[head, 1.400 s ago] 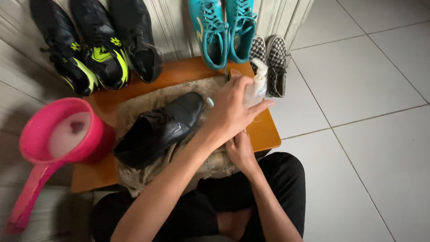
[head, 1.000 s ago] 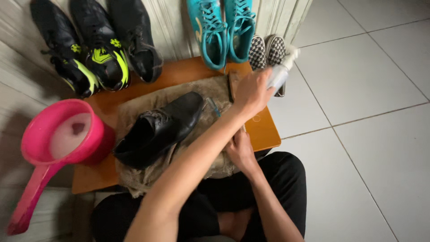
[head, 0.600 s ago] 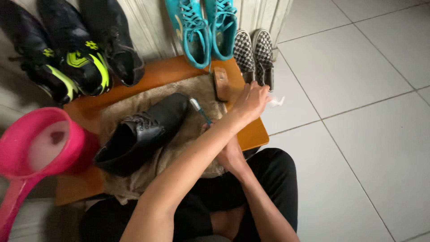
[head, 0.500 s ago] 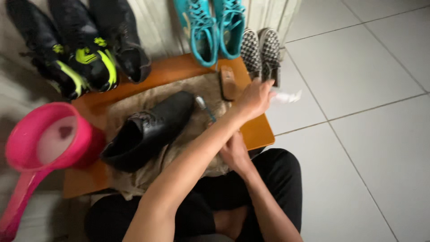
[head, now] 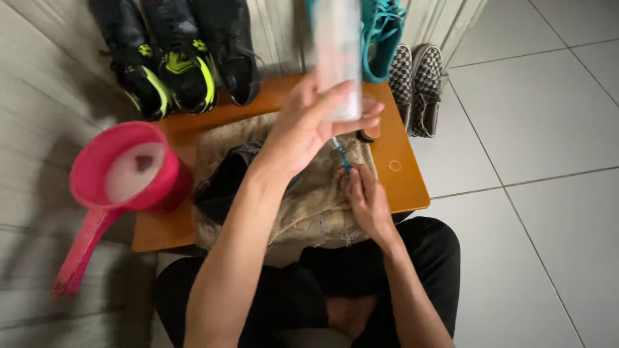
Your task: The person applies liquid soap to a black shoe and scrubs it with a toothbrush. They repeatedly dip the brush into a pink pitcher of soapy water and continue scrubbing different parts of the shoe, including the sole and upper, while sitting on the floor.
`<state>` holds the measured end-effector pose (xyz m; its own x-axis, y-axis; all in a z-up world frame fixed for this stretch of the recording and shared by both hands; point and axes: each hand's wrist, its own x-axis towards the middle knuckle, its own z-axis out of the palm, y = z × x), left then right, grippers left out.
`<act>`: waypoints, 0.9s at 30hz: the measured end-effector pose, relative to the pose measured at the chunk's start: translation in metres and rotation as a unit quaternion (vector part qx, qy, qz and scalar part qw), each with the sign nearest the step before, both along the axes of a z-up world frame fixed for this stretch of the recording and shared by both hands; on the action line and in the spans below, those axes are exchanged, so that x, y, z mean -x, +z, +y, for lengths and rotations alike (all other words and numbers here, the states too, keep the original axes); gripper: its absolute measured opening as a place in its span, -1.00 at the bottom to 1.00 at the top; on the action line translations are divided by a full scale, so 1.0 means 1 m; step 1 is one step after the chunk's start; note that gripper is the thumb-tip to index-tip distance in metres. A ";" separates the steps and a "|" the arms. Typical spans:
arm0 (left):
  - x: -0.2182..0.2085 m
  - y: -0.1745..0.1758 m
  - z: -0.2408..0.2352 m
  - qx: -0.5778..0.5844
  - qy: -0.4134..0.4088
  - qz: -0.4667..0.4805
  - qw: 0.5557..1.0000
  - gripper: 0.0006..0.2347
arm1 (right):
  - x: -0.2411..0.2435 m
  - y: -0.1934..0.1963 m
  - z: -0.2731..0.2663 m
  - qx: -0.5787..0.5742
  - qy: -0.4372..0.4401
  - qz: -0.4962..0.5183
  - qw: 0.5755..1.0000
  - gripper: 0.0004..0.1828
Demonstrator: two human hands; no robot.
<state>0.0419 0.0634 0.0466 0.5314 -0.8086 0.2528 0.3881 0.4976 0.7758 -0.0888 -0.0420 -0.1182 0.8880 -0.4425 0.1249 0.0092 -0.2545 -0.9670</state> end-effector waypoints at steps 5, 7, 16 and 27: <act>0.012 0.018 0.046 -0.148 0.194 -0.197 0.950 -0.53 | -0.002 -0.004 -0.003 0.064 -0.013 -0.003 0.998 -0.63; -0.008 -0.010 0.055 -0.157 0.235 -0.218 0.934 -0.56 | -0.003 -0.002 -0.003 0.066 -0.013 0.000 0.998 -0.63; 0.045 0.002 0.106 -0.285 0.375 -0.379 0.797 -0.37 | 0.000 0.003 -0.005 0.040 -0.005 0.010 0.999 -0.62; 0.055 -0.015 0.096 -0.344 0.329 -0.486 0.733 -0.30 | 0.002 0.002 -0.005 0.044 -0.010 0.040 0.998 -0.65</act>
<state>-0.0131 0.1594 0.0311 0.7031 -0.5722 0.4222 -0.6621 -0.3103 0.6822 -0.0908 -0.0468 -0.1160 0.8879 -0.4506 0.0930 -0.0733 -0.3381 -0.9382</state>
